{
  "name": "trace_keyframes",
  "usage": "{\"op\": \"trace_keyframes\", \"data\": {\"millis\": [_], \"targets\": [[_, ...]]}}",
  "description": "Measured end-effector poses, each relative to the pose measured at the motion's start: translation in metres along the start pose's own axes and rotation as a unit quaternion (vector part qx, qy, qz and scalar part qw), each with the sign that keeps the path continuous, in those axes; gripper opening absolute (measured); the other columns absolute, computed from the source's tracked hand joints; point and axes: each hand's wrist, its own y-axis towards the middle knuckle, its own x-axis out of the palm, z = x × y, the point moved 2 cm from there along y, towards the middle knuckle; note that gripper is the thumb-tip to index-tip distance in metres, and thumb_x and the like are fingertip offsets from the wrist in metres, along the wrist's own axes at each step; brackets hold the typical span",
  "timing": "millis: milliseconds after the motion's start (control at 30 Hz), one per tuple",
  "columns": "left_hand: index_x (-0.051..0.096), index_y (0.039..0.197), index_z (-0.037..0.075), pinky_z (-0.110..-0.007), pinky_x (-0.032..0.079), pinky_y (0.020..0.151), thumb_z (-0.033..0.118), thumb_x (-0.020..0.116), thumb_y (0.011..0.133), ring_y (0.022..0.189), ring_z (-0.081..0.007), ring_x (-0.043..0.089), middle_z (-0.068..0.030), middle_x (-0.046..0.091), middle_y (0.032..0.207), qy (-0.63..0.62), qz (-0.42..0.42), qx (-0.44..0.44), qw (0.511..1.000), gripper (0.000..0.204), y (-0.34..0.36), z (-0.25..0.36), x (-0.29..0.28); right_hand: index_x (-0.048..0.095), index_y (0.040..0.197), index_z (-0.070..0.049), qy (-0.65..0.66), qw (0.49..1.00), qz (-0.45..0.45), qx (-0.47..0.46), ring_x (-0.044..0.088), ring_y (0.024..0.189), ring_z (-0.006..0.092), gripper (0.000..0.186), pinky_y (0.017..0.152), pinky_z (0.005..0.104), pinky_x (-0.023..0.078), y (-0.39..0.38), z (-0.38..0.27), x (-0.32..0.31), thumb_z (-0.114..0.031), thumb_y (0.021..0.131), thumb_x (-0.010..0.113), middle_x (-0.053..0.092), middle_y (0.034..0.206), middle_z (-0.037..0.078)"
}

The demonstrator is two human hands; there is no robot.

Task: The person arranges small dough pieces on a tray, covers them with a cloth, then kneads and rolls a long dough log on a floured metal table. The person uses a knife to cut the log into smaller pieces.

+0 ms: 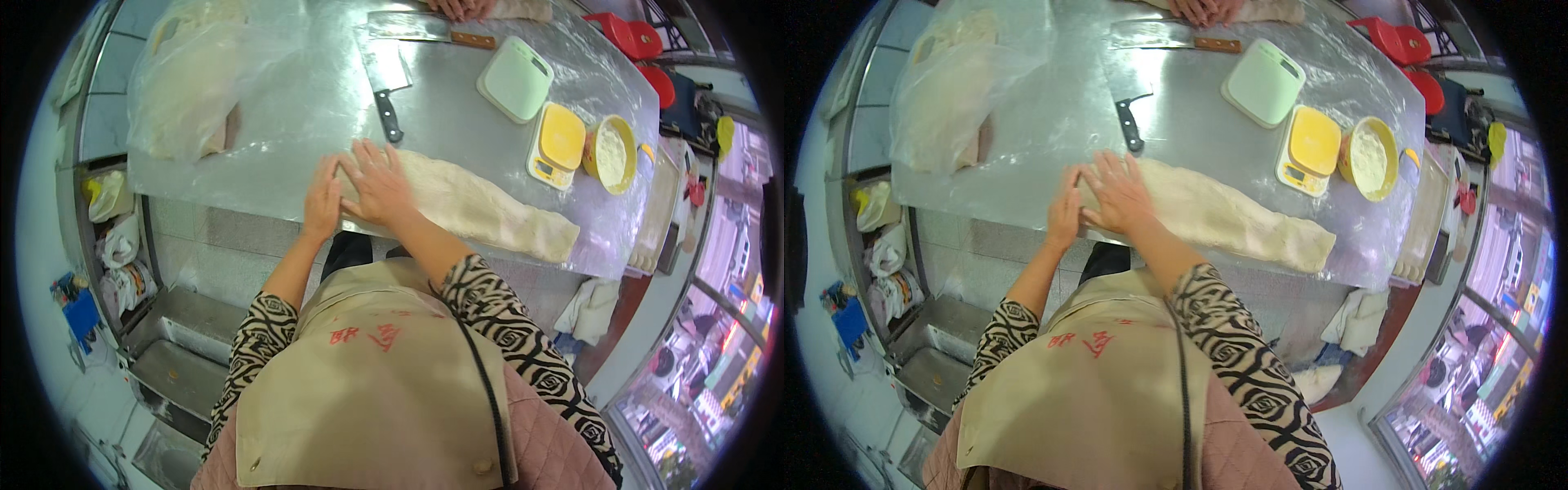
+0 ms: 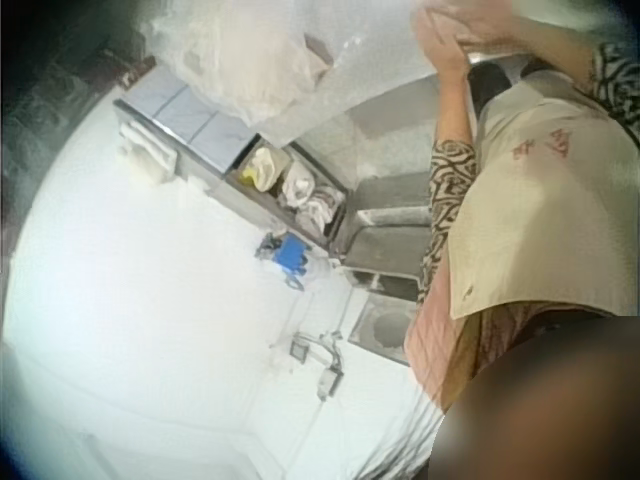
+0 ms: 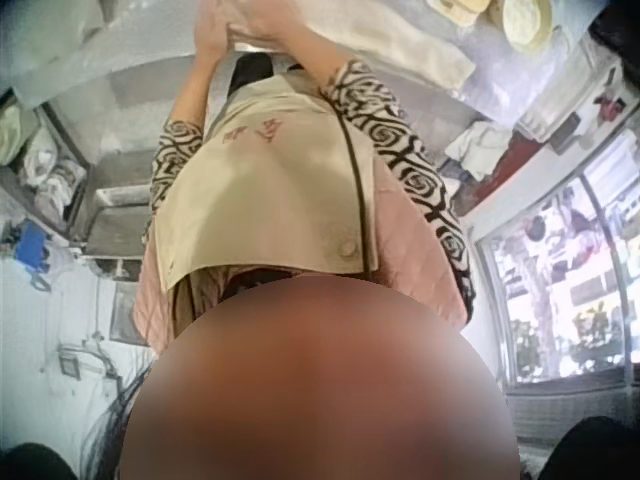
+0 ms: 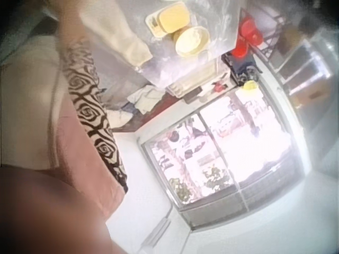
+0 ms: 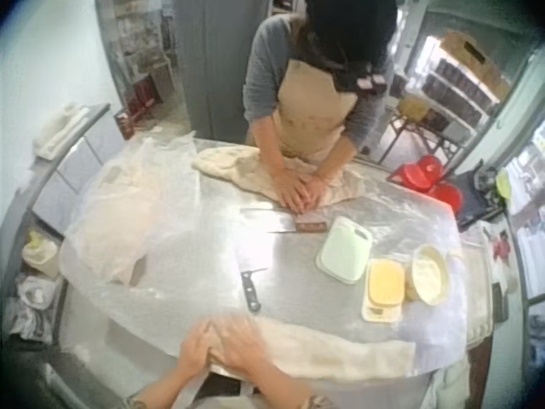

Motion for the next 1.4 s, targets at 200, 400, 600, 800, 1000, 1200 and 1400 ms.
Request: {"op": "trace_keyframes", "data": {"millis": [200,400,600,800,1000,1200,1400], "targets": [[0.04,0.162,-0.004,-0.049,0.021,0.132,0.031,0.038,0.116,0.161,-0.0422,0.03,-0.0255,0.04,0.169,0.022,0.073,0.007,0.997,0.058,0.036,0.022,-0.001,0.039,0.167,-0.019,0.031,0.998,-0.047,0.006,0.033,0.159,0.0334,0.084,0.133,0.0569,0.015,0.026,0.007,0.004,-0.055,0.096,0.066,0.043,0.168,0.018],[0.039,0.165,0.004,-0.057,0.016,0.133,0.04,0.055,0.106,0.162,-0.0401,0.027,-0.0189,0.037,0.172,0.302,0.007,0.121,0.946,0.071,0.078,0.093,0.076,0.053,0.156,-0.007,0.078,0.954,0.148,0.25,0.045,0.151,0.0328,0.061,0.127,0.0571,0.027,-0.041,0.08,-0.061,-0.039,0.105,0.062,0.053,0.16,0.019],[0.038,0.166,0.005,-0.06,0.014,0.132,0.05,0.064,0.098,0.164,-0.037,0.025,-0.0147,0.032,0.176,0.333,-0.131,0.163,0.919,0.086,0.064,0.1,0.114,0.047,0.16,-0.012,-0.067,0.939,0.117,0.317,0.037,0.156,0.0358,0.076,0.128,0.062,0.021,-0.125,0.13,-0.068,-0.046,0.097,0.071,0.043,0.168,0.016],[0.038,0.167,0.007,-0.059,0.015,0.132,0.052,0.063,0.097,0.162,-0.0371,0.027,-0.0144,0.033,0.175,0.311,-0.141,0.193,0.92,0.087,0.074,0.088,0.111,0.047,0.159,-0.01,0.029,0.937,0.191,0.292,0.039,0.155,0.0368,0.076,0.128,0.061,0.022,-0.107,0.156,-0.073,-0.046,0.097,0.07,0.046,0.164,0.018],[0.043,0.164,0.008,-0.059,0.015,0.132,0.054,0.061,0.1,0.162,-0.0377,0.028,-0.0144,0.035,0.174,0.233,-0.156,0.17,0.945,0.081,0.081,0.115,0.132,0.047,0.159,-0.008,0.125,0.907,0.136,0.379,0.038,0.155,0.0382,0.073,0.129,0.0588,0.022,-0.142,0.164,-0.103,-0.044,0.098,0.069,0.048,0.163,0.019],[0.044,0.164,0.01,-0.062,0.013,0.131,0.058,0.064,0.097,0.163,-0.0361,0.026,-0.0139,0.036,0.174,0.336,-0.177,0.181,0.907,0.085,0.072,0.127,0.157,0.047,0.159,-0.008,-0.058,0.944,0.135,0.296,0.037,0.155,0.0384,0.08,0.128,0.062,0.022,-0.172,0.163,-0.074,-0.048,0.095,0.072,0.045,0.165,0.019],[0.041,0.165,0.01,-0.065,0.012,0.129,0.055,0.064,0.096,0.162,-0.0385,0.028,-0.0138,0.038,0.173,0.329,-0.151,0.201,0.91,0.085,0.083,0.119,0.159,0.047,0.158,-0.007,0.171,0.905,0.223,0.318,0.037,0.155,0.039,0.078,0.127,0.0624,0.022,-0.156,0.198,-0.093,-0.047,0.096,0.071,0.044,0.164,0.019]]}}
